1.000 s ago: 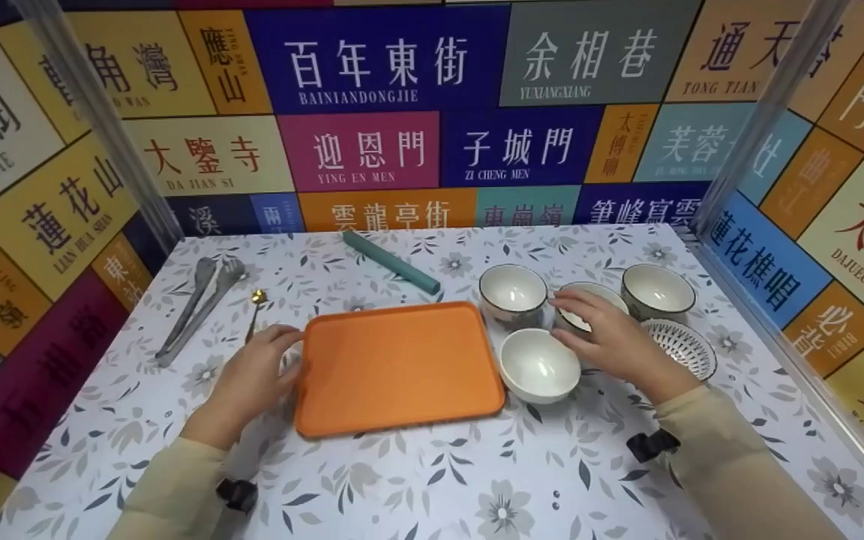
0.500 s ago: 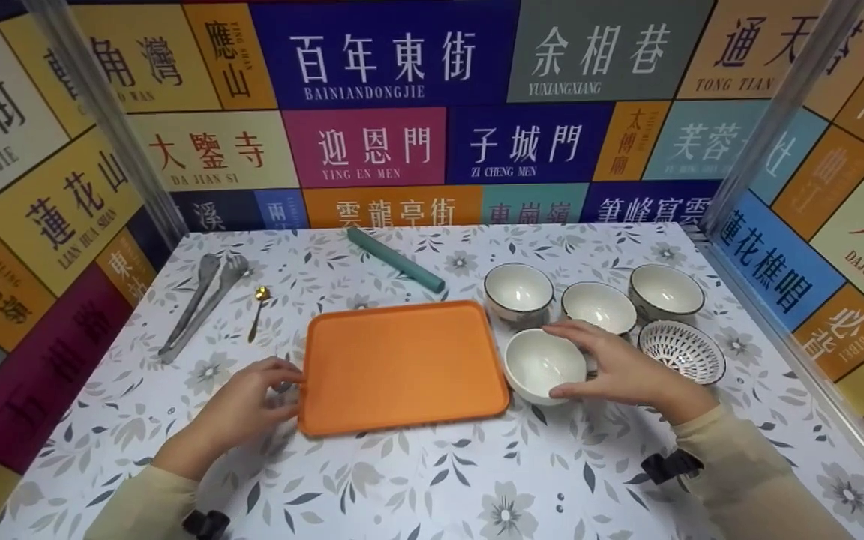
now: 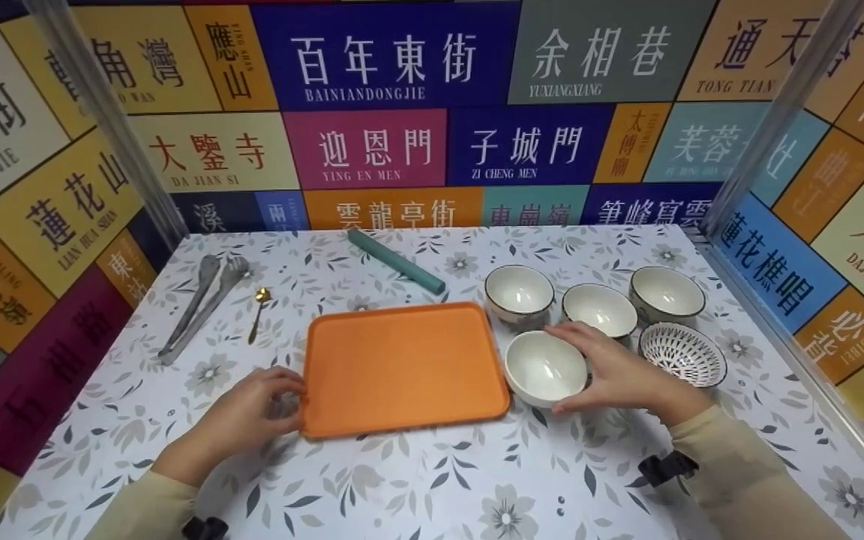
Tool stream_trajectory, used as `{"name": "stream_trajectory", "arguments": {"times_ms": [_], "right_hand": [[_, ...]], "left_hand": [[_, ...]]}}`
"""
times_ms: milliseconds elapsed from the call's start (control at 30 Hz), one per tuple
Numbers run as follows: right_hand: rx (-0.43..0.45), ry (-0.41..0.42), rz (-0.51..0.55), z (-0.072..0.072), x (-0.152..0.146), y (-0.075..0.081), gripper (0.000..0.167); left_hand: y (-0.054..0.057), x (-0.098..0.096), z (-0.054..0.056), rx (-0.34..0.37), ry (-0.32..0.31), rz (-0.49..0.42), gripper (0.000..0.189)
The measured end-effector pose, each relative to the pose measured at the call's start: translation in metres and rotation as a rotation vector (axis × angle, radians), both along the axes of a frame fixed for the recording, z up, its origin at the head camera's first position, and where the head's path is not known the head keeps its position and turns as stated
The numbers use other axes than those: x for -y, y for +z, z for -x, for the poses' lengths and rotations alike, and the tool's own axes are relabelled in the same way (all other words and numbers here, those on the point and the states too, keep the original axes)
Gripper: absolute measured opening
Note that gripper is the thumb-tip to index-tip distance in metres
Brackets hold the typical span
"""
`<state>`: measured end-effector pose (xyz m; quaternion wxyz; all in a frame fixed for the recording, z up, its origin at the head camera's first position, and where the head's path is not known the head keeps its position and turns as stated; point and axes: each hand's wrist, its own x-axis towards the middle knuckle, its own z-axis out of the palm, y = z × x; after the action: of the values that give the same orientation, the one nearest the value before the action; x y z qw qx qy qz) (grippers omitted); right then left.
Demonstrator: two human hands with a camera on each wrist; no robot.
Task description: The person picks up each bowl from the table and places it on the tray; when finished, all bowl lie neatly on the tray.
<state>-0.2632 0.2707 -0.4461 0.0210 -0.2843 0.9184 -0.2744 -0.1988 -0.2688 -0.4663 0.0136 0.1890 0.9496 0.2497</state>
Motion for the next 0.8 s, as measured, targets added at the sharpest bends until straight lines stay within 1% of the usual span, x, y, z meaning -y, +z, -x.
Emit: {"name": "stream_trajectory", "arguments": {"times_ms": [133, 233, 333, 400, 500, 600, 700, 800], "right_hand": [[-0.031, 0.009, -0.005, 0.001, 0.001, -0.002, 0.119], [-0.044, 0.015, 0.001, 0.003, 0.001, -0.004, 0.117], [-0.047, 0.012, 0.023, 0.004, 0.001, -0.006, 0.115], [-0.046, 0.006, 0.040, 0.005, 0.002, -0.008, 0.114], [-0.056, -0.003, 0.063, 0.005, 0.002, -0.010, 0.114], [-0.067, -0.009, 0.099, 0.005, 0.004, -0.012, 0.113], [-0.079, -0.031, 0.128, 0.004, 0.007, -0.012, 0.114], [-0.078, -0.081, 0.139, 0.002, 0.011, -0.011, 0.116]], "left_hand": [[-0.003, 0.002, 0.000, -0.022, -0.002, 0.010, 0.031], [-0.005, 0.003, -0.001, -0.021, 0.016, 0.007, 0.032], [-0.006, 0.003, -0.001, -0.024, 0.040, 0.012, 0.033], [-0.007, 0.004, -0.001, -0.038, 0.054, 0.024, 0.035], [-0.007, 0.004, 0.000, -0.058, 0.058, 0.039, 0.038], [-0.006, 0.004, 0.001, -0.049, 0.067, 0.041, 0.040], [-0.005, 0.004, 0.002, -0.038, 0.070, 0.044, 0.041], [-0.006, 0.005, 0.002, -0.029, 0.073, 0.042, 0.041]]}}
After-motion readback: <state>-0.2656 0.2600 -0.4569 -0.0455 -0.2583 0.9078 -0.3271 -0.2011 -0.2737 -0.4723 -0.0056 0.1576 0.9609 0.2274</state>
